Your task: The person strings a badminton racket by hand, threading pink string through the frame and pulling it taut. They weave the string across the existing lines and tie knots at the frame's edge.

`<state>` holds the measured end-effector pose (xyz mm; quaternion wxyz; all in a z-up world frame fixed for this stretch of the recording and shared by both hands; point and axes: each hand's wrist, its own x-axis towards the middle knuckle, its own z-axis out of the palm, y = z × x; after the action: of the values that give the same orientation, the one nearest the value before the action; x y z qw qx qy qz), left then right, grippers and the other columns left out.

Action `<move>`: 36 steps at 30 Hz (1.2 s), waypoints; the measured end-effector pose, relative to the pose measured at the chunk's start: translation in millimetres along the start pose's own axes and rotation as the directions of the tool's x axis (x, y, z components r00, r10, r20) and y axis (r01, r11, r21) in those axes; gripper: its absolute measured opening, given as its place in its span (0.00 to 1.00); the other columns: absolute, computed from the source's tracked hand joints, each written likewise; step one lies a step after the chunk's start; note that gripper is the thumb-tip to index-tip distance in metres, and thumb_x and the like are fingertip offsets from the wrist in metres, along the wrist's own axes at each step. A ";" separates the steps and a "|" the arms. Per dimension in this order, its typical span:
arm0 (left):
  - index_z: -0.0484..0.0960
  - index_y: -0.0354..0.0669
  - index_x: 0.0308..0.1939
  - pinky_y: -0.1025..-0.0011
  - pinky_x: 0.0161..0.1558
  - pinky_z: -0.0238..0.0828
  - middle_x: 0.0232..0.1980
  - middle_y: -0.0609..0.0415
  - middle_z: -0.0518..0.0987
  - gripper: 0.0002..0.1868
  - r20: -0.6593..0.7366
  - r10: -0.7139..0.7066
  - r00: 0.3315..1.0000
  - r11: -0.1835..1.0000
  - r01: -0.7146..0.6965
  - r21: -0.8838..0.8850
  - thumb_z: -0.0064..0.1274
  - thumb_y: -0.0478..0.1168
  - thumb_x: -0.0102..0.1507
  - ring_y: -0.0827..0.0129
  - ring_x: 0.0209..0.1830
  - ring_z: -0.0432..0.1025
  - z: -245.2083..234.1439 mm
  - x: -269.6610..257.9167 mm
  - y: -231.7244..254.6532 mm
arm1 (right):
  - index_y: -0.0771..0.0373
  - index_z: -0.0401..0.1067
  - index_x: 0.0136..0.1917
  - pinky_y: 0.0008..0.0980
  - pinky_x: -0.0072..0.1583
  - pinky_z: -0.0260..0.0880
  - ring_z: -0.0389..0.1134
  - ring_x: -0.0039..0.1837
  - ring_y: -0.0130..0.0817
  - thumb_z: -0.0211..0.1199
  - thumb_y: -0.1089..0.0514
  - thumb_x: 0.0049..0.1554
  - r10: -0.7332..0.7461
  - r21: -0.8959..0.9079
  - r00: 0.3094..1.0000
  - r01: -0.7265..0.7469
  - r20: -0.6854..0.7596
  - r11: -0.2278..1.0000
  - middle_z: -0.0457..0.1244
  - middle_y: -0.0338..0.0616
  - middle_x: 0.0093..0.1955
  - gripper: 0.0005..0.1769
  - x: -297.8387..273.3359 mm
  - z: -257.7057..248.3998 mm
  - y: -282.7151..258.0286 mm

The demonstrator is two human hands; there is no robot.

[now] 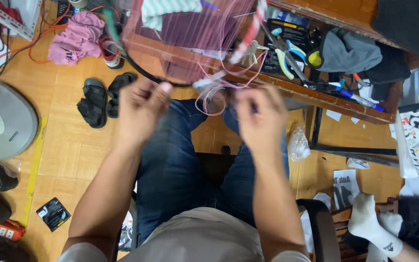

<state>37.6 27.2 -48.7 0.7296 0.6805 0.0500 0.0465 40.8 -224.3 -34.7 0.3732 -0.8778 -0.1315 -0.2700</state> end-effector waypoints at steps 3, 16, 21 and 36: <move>0.79 0.39 0.34 0.80 0.24 0.54 0.26 0.62 0.73 0.11 -0.126 -0.026 0.992 0.996 0.014 -0.092 0.58 0.40 0.70 0.82 0.22 0.61 -24.8 11.5 6.8 | 0.58 0.73 0.45 0.43 0.53 0.71 0.71 0.50 0.45 0.69 0.63 0.62 -0.083 -0.266 0.997 0.080 -0.001 0.961 0.68 0.44 0.45 0.06 -20.6 -30.2 59.5; 0.80 0.38 0.40 0.79 0.22 0.48 0.26 0.59 0.71 0.10 -0.247 0.038 0.968 0.971 -0.094 -0.219 0.57 0.41 0.72 0.81 0.20 0.58 -70.6 22.8 5.7 | 0.62 0.80 0.46 0.55 0.51 0.71 0.71 0.48 0.63 0.65 0.45 0.56 0.653 -0.821 0.731 -0.487 -0.196 0.298 0.70 0.57 0.47 0.18 -205.6 -251.7 289.6; 0.77 0.39 0.38 0.79 0.23 0.49 0.27 0.60 0.72 0.12 -0.184 0.027 0.982 0.979 -0.063 -0.194 0.58 0.42 0.71 0.81 0.20 0.59 -48.0 16.7 7.0 | 0.58 0.82 0.50 0.52 0.57 0.72 0.71 0.51 0.60 0.68 0.40 0.66 0.587 -0.847 0.809 -0.288 0.034 0.447 0.70 0.58 0.43 0.19 -146.0 -199.0 236.4; 0.75 0.37 0.30 0.79 0.22 0.54 0.25 0.58 0.73 0.15 0.041 -0.060 0.997 0.989 0.065 -0.131 0.58 0.40 0.68 0.81 0.20 0.61 -1.4 3.7 -6.7 | 0.67 0.77 0.59 0.35 0.63 0.72 0.74 0.58 0.35 0.48 0.44 0.72 0.055 0.459 0.978 -0.144 0.202 0.877 0.72 0.45 0.55 0.26 6.5 35.2 49.4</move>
<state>41.0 28.6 -55.5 0.7749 0.6295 0.0545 0.0142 80.7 -232.5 -80.1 0.5749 -0.7875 -0.1811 -0.1289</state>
